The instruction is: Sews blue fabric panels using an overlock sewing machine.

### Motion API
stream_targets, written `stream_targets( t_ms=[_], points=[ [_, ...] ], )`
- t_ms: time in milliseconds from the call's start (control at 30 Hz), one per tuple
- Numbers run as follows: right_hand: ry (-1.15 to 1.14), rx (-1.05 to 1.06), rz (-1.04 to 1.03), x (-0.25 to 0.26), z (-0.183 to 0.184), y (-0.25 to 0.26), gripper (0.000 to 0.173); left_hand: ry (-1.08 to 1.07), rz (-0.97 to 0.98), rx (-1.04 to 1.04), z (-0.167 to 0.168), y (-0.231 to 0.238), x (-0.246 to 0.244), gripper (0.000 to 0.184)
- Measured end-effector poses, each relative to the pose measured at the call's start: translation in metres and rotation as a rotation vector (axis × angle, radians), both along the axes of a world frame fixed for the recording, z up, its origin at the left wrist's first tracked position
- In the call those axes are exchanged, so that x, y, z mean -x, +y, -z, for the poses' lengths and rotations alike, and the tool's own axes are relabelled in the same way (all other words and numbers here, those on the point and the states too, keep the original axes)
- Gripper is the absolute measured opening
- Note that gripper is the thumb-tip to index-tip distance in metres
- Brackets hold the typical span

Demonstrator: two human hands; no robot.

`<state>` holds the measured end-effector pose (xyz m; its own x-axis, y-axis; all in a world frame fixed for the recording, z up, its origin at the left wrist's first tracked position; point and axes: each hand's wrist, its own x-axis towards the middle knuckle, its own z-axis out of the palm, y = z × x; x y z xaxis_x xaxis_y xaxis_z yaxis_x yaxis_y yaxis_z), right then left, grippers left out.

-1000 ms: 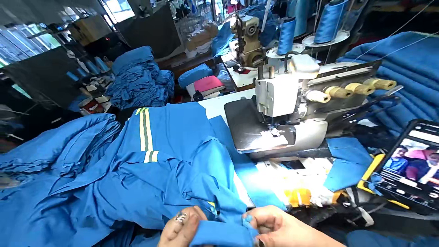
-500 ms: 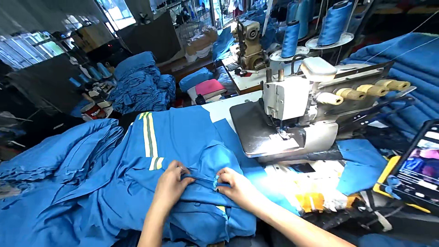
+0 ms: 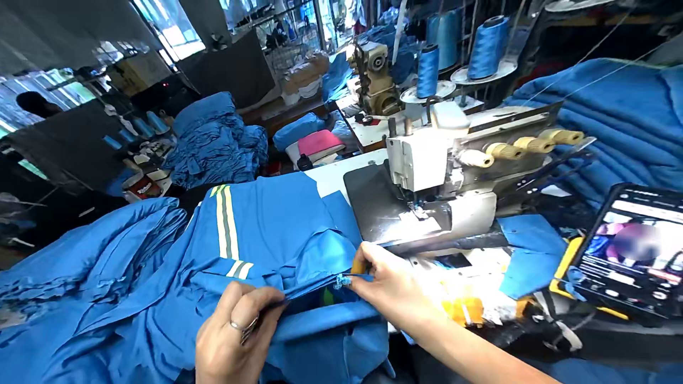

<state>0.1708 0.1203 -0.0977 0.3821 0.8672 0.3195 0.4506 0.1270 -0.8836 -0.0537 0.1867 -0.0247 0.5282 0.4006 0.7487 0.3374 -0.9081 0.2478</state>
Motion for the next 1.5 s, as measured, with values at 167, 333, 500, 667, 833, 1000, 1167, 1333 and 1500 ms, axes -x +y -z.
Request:
stream_targets(
  t_ms=[167,333,500,667,833,1000,1167,1333,1500],
  points=[
    [-0.064,-0.064,0.058,-0.018,0.004,-0.001,0.019,0.082,-0.192,-0.176,-0.007,0.012,-0.027,0.009],
    [0.058,-0.309,-0.16,-0.059,0.003,-0.008,0.024,-0.104,0.162,0.294,-0.017,0.049,-0.088,0.01],
    [0.391,-0.235,-0.24,-0.099,0.002,-0.027,0.045,-0.17,0.15,0.518,0.017,0.066,-0.191,0.013],
    [0.391,0.09,0.038,-0.114,0.039,-0.069,0.038,0.21,-0.149,0.637,0.052,0.046,-0.236,0.022],
    [0.49,0.054,-0.053,-0.108,0.064,-0.091,0.015,0.189,-0.142,0.68,0.055,0.034,-0.247,0.031],
    [0.582,-0.03,0.06,-0.114,0.058,-0.062,0.01,0.224,-0.219,0.714,0.049,0.055,-0.273,0.033],
    [0.594,-0.049,0.102,-0.113,0.06,-0.054,0.01,0.224,-0.204,0.624,0.055,0.066,-0.283,0.034],
    [0.565,-0.095,0.067,-0.107,0.065,-0.058,0.01,0.155,-0.097,0.675,0.059,0.07,-0.278,0.038],
    [0.563,-0.104,0.134,-0.105,0.062,-0.051,0.01,0.153,-0.132,0.618,0.059,0.069,-0.282,0.037]
  ],
)
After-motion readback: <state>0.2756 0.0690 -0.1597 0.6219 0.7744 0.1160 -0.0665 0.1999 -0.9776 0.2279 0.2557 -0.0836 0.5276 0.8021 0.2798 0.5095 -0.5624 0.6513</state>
